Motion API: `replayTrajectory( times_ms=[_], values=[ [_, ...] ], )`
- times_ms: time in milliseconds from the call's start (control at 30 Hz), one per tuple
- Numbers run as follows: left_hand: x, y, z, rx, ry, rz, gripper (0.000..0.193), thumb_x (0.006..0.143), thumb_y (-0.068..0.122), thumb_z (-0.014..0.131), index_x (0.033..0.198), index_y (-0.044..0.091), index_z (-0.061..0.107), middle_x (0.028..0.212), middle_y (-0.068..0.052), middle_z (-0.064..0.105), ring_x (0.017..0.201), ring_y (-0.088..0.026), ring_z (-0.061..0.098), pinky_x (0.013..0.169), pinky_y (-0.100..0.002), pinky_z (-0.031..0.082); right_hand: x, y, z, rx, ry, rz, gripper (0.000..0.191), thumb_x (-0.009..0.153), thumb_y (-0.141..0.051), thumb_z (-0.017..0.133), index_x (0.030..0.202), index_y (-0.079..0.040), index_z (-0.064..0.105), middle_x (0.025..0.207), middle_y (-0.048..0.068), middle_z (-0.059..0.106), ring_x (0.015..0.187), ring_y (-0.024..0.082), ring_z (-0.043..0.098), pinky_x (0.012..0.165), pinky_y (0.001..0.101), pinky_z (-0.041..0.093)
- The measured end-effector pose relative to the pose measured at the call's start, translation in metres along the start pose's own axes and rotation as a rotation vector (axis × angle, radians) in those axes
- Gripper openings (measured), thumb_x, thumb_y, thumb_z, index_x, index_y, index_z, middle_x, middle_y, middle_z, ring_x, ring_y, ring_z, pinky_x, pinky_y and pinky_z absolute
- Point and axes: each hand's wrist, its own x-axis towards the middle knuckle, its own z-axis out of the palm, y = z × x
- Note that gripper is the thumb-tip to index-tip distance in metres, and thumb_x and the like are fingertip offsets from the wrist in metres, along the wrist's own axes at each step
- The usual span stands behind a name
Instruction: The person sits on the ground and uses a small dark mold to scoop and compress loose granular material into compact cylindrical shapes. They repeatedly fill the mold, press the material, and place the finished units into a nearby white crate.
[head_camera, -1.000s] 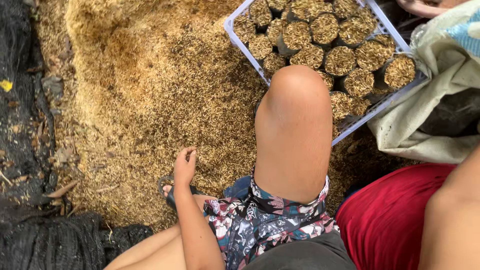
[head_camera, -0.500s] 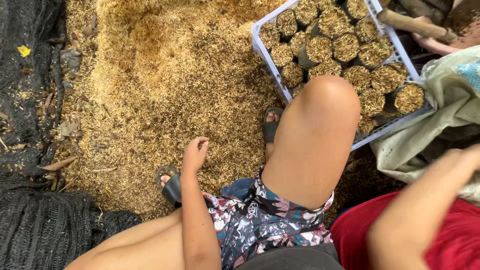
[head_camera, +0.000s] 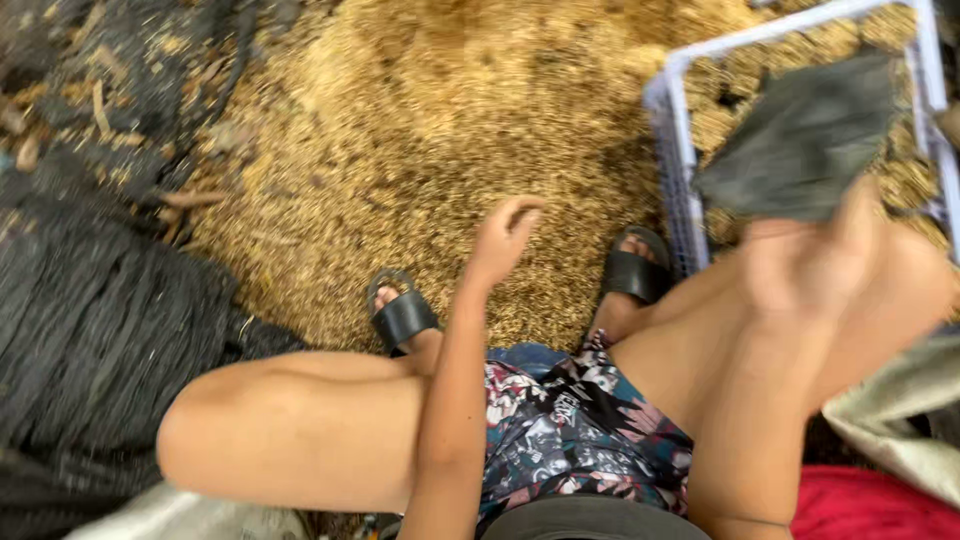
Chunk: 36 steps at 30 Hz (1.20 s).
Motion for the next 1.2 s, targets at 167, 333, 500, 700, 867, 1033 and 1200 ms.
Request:
replayTrajectory(
  times_ms=[167,333,500,700,867,1033,1200],
  values=[
    [-0.007,0.002,-0.001,-0.831,0.066,-0.050,0.039,0.106,0.032,0.052,0.138,0.012,0.058,0.125,-0.004,0.070,0.098,-0.017,0.073,0.075,-0.030,0.060,0.014,0.149,-0.003,-0.248,-0.201,0.243,0.022,0.109,0.001,0.059,0.128,-0.009,0.064,0.122,0.007,0.070,0.113,0.019,0.068,0.105,0.0397,0.055],
    [-0.017,-0.030,-0.040,-0.672,0.365,-0.201,0.038,0.098,0.025,0.070,0.130,0.004,0.068,0.103,-0.005,0.072,0.079,-0.009,0.067,0.054,-0.024,0.055,0.013,0.222,-0.010,-0.533,-0.135,0.514,0.015,0.110,-0.001,0.058,0.123,-0.005,0.064,0.113,0.006,0.070,0.099,0.015,0.067,0.093,0.0353,0.058],
    [-0.028,-0.049,-0.057,-0.315,0.535,-0.353,0.030,0.095,0.028,0.072,0.112,0.003,0.075,0.085,-0.004,0.073,0.058,-0.011,0.067,0.047,-0.026,0.048,0.026,0.219,-0.008,-0.709,0.362,0.295,0.034,0.097,-0.010,0.063,0.131,-0.010,0.062,0.115,0.006,0.068,0.086,0.012,0.067,0.077,0.0289,0.055],
    [-0.027,-0.048,-0.037,0.236,0.467,-0.420,0.019,0.087,0.028,0.075,0.097,0.012,0.078,0.092,-0.002,0.076,0.067,-0.018,0.068,0.057,-0.036,0.052,0.010,0.233,-0.003,-1.523,-0.026,0.066,0.041,0.109,-0.024,0.074,0.136,0.002,0.059,0.132,0.015,0.054,0.112,0.017,0.055,0.088,0.0341,0.051],
    [-0.035,-0.037,-0.023,0.193,0.344,-0.142,0.019,0.087,0.028,0.075,0.093,0.009,0.076,0.098,-0.007,0.075,0.083,-0.019,0.074,0.072,-0.035,0.057,-0.014,0.262,-0.004,-1.474,-0.222,0.182,0.033,0.099,-0.024,0.073,0.116,0.001,0.061,0.107,0.011,0.069,0.089,0.013,0.065,0.074,0.0275,0.053],
    [-0.036,-0.023,-0.022,0.255,0.209,-0.447,0.039,0.095,0.046,0.064,0.106,0.010,0.073,0.106,-0.011,0.077,0.091,-0.024,0.074,0.079,-0.039,0.057,-0.009,0.260,-0.001,-1.247,-0.278,0.352,0.016,0.102,-0.009,0.071,0.114,0.001,0.071,0.101,0.008,0.070,0.086,0.011,0.062,0.074,0.0257,0.050],
    [-0.026,-0.043,-0.028,-0.076,0.380,-0.414,0.048,0.108,0.044,0.044,0.144,0.012,0.051,0.129,-0.010,0.066,0.112,-0.023,0.067,0.089,-0.037,0.055,-0.006,0.254,0.009,-0.761,-0.119,0.687,0.012,0.098,-0.007,0.065,0.110,-0.008,0.067,0.100,0.002,0.069,0.091,0.011,0.069,0.082,0.0289,0.063]
  ],
)
